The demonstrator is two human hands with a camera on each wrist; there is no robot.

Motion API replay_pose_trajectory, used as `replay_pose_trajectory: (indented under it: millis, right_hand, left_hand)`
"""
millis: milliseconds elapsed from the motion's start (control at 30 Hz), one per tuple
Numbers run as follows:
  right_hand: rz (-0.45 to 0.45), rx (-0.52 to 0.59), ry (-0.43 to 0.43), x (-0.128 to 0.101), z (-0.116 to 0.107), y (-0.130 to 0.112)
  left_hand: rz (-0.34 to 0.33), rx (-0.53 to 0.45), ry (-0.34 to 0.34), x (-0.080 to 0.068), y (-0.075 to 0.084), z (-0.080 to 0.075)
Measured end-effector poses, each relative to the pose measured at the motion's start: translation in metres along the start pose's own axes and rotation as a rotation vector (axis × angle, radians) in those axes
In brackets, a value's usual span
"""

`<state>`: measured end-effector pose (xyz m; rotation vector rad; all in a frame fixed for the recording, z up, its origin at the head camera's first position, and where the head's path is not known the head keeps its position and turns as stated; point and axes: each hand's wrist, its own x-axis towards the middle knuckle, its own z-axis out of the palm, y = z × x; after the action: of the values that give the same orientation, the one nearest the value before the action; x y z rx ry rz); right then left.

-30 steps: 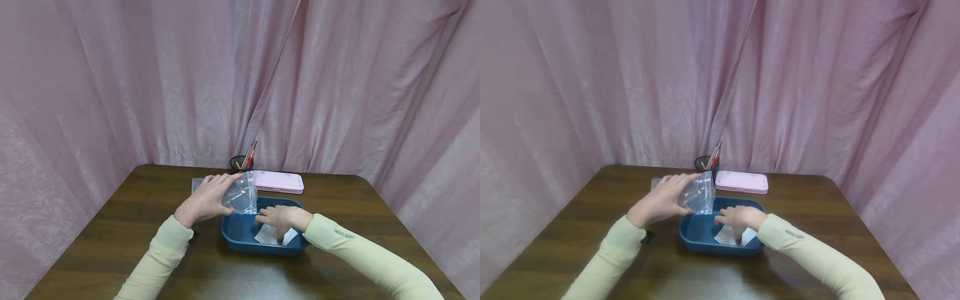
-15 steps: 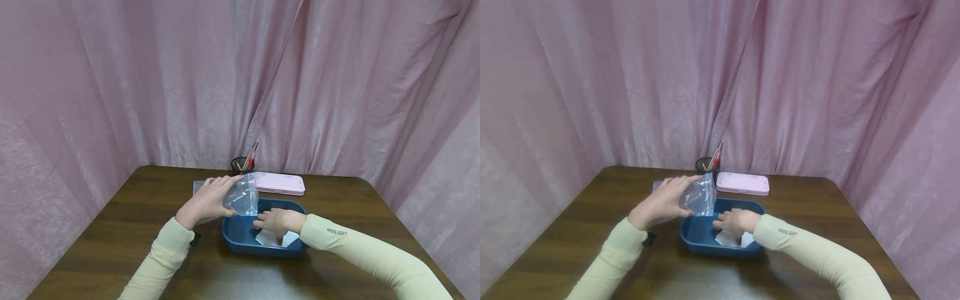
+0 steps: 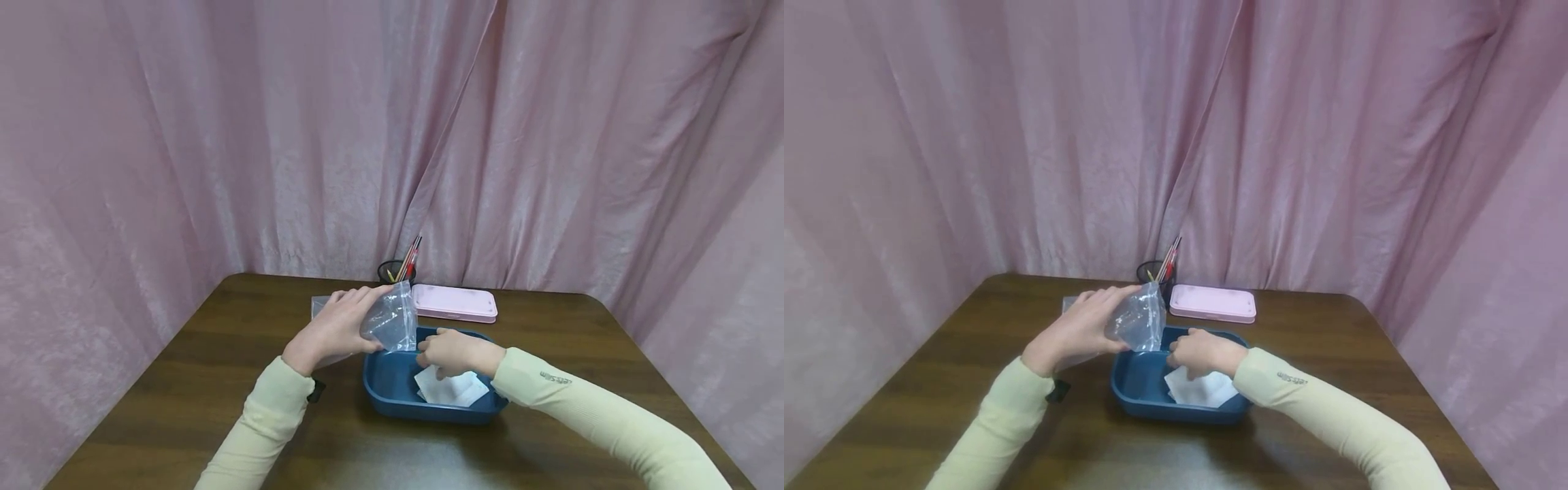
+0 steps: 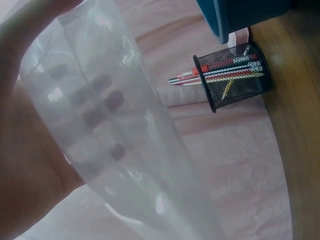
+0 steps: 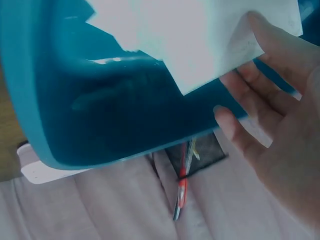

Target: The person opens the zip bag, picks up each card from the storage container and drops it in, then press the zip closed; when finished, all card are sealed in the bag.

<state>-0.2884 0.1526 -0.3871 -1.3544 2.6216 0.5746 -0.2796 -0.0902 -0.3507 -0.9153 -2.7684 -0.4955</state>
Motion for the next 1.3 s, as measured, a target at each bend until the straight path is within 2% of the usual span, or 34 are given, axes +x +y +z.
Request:
replay_pose_trajectory:
  millis: [300,500,700,900,1133,1300]
  right_hand:
    - [0.035,0.283,0.208,-0.023,-0.016,0.012]
    - [0.081,0.374,0.309,-0.037,-0.024,0.013]
    - [0.153,0.414,0.362,-0.047,-0.027,0.012]
    - [0.204,0.364,0.458,-0.05,-0.026,0.013]
    - [0.295,0.387,0.509,-0.056,-0.031,0.013]
    - [0.328,0.412,0.592,-0.058,-0.031,0.014]
  left_hand:
    - [-0.015,-0.019,0.004,0.001,0.0,0.004]
    - [-0.022,-0.036,-0.003,0.001,-0.001,0.005]
    - [-0.009,-0.039,-0.01,0.0,-0.004,0.006]
    - [0.012,-0.026,-0.054,0.0,-0.003,0.005]
    - [0.0,-0.028,-0.052,0.0,-0.005,0.002]
    - [0.007,-0.032,-0.043,-0.001,-0.009,0.003]
